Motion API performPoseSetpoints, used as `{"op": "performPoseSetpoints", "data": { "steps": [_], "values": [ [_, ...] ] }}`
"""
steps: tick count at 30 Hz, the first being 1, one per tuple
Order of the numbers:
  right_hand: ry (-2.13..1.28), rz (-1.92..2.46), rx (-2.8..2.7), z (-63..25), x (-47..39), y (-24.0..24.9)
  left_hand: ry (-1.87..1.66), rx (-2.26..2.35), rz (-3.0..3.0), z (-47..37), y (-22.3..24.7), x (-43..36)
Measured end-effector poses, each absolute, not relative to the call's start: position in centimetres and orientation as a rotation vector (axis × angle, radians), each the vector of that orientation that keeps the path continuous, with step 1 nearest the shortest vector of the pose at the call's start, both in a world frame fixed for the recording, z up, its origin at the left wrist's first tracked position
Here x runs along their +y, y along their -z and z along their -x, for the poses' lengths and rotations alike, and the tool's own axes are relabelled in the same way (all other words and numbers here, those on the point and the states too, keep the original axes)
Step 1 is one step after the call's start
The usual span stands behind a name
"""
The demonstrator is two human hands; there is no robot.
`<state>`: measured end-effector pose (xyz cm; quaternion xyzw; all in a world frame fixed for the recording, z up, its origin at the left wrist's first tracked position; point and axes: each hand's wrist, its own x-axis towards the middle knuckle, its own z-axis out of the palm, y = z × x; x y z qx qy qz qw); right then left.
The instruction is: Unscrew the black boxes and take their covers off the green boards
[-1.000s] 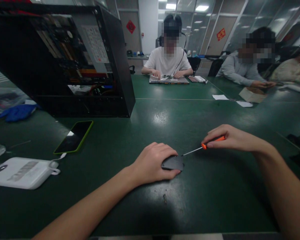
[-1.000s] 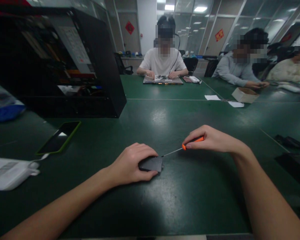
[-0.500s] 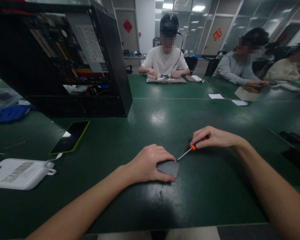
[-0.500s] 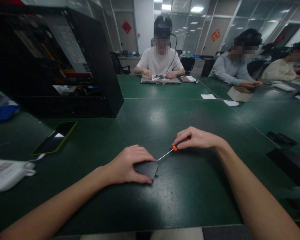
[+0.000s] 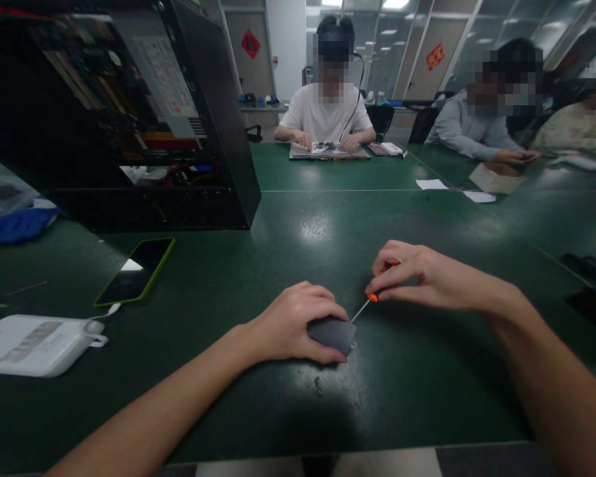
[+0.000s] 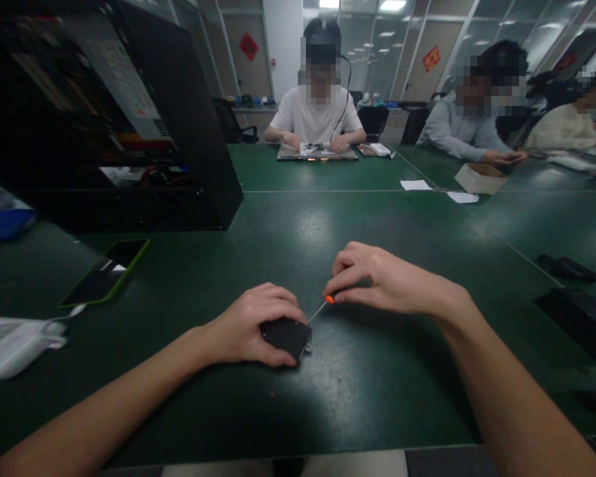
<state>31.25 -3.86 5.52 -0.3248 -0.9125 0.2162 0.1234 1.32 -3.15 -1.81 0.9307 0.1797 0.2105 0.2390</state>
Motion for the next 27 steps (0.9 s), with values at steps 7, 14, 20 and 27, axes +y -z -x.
{"op": "performPoseSetpoints", "data": {
  "steps": [7,14,20,27],
  "values": [
    [-0.989,1.033,-2.627,-31.3,-3.7,-5.2,-0.572,0.437,-2.508,-1.4,1.9,-3.1],
    [-1.275,0.988,-2.621,-29.7,-3.1,-2.6,-0.632,0.455,-2.474,-1.4,2.0,-3.3],
    [-1.413,0.996,-2.556,-29.6,-2.9,-1.6,-0.685,0.431,-2.392,-1.0,2.0,-3.3],
    [-1.387,1.101,-2.536,-30.5,-2.5,-2.0,-0.439,0.533,-2.276,1.2,1.0,-1.9]
  ]
}}
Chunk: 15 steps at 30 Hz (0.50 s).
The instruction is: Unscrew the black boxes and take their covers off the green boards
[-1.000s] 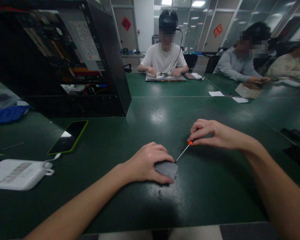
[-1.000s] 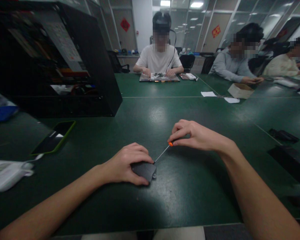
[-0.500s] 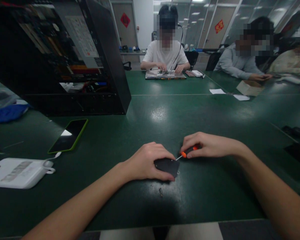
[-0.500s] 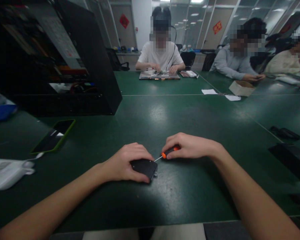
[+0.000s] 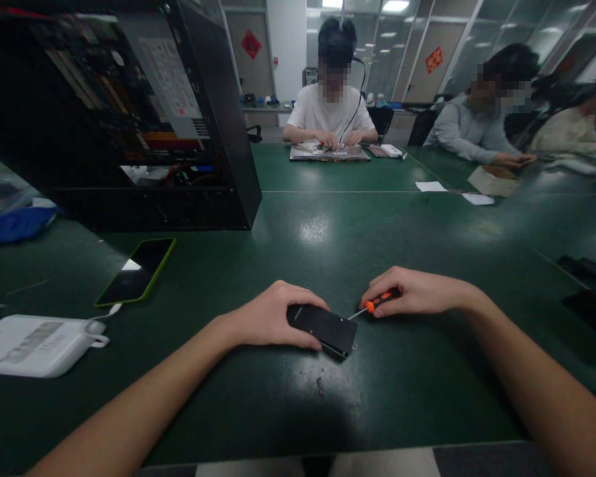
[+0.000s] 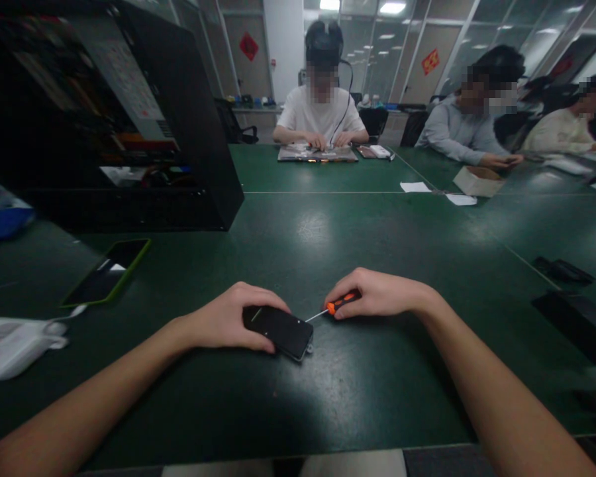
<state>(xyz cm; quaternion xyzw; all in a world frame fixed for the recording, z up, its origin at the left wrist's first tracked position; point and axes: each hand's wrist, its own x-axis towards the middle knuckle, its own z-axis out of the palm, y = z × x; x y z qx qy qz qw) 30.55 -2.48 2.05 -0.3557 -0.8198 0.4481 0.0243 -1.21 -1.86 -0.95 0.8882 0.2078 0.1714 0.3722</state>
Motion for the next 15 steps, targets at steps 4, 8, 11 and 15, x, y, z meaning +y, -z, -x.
{"op": "performPoseSetpoints", "data": {
  "steps": [4,8,11,15],
  "values": [
    [-1.331,1.186,-2.526,-31.2,-2.5,-2.7,-0.579,0.828,-2.266,0.3,1.5,-2.4],
    [-1.229,1.302,-2.494,-31.3,-2.6,-2.8,-0.743,1.006,-2.212,-0.7,2.1,-2.9],
    [-1.162,1.275,-2.501,-30.8,-2.6,-2.5,-0.719,0.979,-2.236,-0.3,2.0,-2.7],
    [-1.050,1.252,-2.511,-30.0,-2.7,-2.1,-0.675,0.974,-2.266,0.7,1.7,-2.1]
  ]
}}
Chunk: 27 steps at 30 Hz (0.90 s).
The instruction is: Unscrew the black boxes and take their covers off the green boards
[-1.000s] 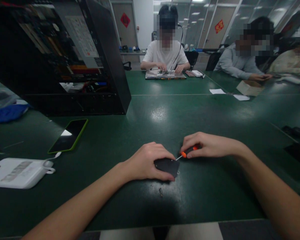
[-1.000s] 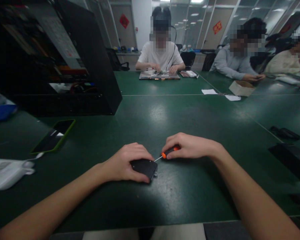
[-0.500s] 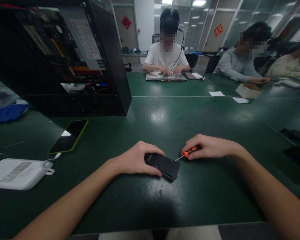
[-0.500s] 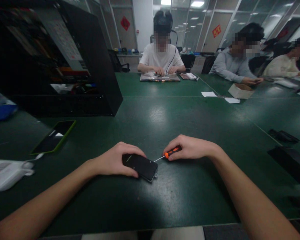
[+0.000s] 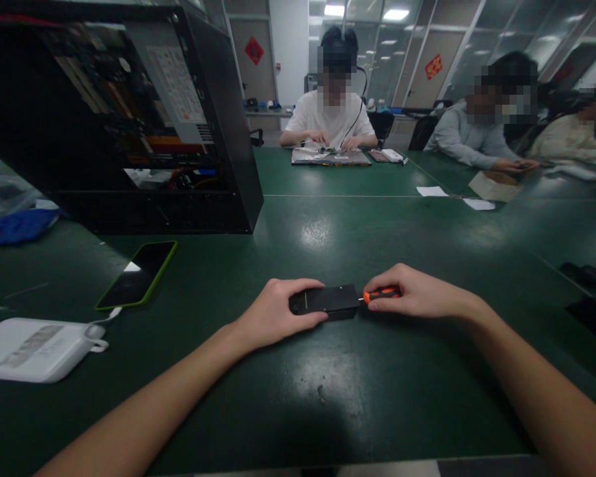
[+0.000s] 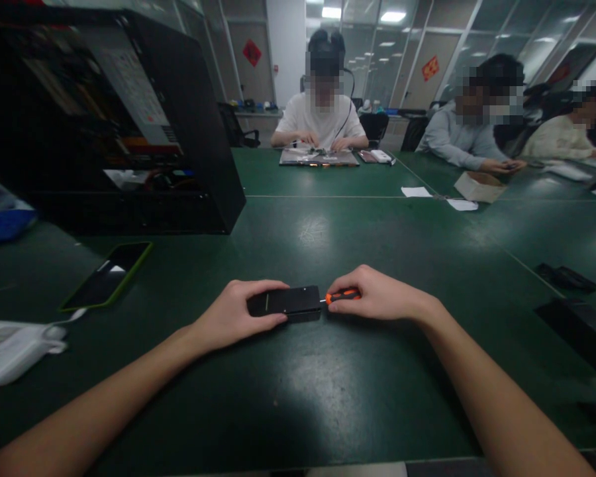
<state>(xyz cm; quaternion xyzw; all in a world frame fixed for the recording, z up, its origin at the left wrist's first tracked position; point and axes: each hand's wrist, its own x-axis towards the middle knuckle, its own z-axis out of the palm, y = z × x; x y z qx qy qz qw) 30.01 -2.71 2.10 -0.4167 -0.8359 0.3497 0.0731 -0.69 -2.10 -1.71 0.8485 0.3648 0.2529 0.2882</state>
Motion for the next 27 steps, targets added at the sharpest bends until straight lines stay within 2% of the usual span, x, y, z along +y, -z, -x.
{"op": "performPoseSetpoints", "data": {
  "steps": [12,27],
  "values": [
    [-0.875,1.414,-2.557,-28.2,-3.7,-1.9,-0.860,1.189,-2.098,-0.1,2.6,-2.3],
    [-0.426,1.364,-2.727,-29.3,-3.9,-2.9,-0.844,1.184,-2.150,0.3,2.4,-2.1]
  ]
}}
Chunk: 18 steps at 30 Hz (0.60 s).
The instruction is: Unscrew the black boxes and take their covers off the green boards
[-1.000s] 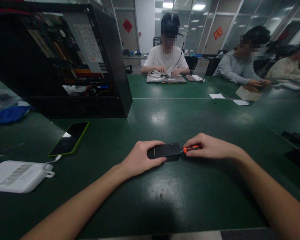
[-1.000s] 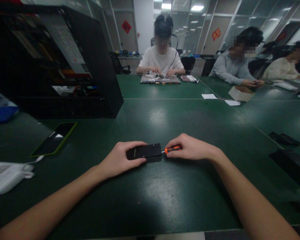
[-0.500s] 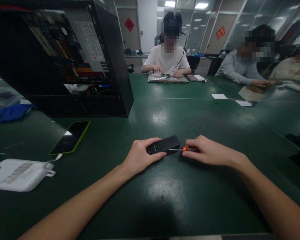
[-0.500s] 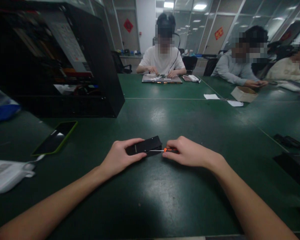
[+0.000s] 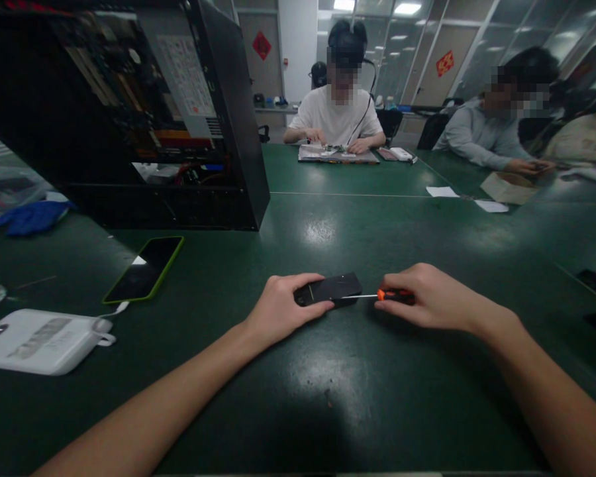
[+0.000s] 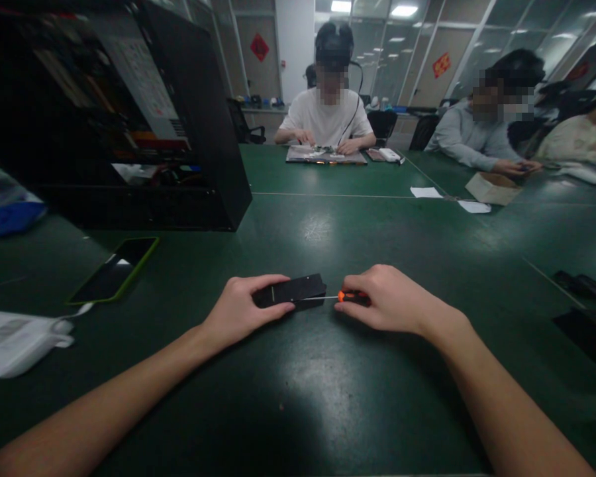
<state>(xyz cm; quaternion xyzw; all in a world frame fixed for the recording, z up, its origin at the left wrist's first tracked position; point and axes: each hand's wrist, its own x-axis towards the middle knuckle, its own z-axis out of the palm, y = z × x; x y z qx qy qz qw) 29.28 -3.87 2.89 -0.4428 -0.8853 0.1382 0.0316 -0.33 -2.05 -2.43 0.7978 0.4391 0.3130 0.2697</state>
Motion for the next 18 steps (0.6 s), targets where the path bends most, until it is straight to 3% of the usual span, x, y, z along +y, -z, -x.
{"op": "performPoseSetpoints", "data": {
  "steps": [18],
  "values": [
    [-0.458,1.382,-2.706,-29.43,-4.07,-3.14,-0.881,1.197,-2.154,0.06,2.75,-2.19]
  ]
}}
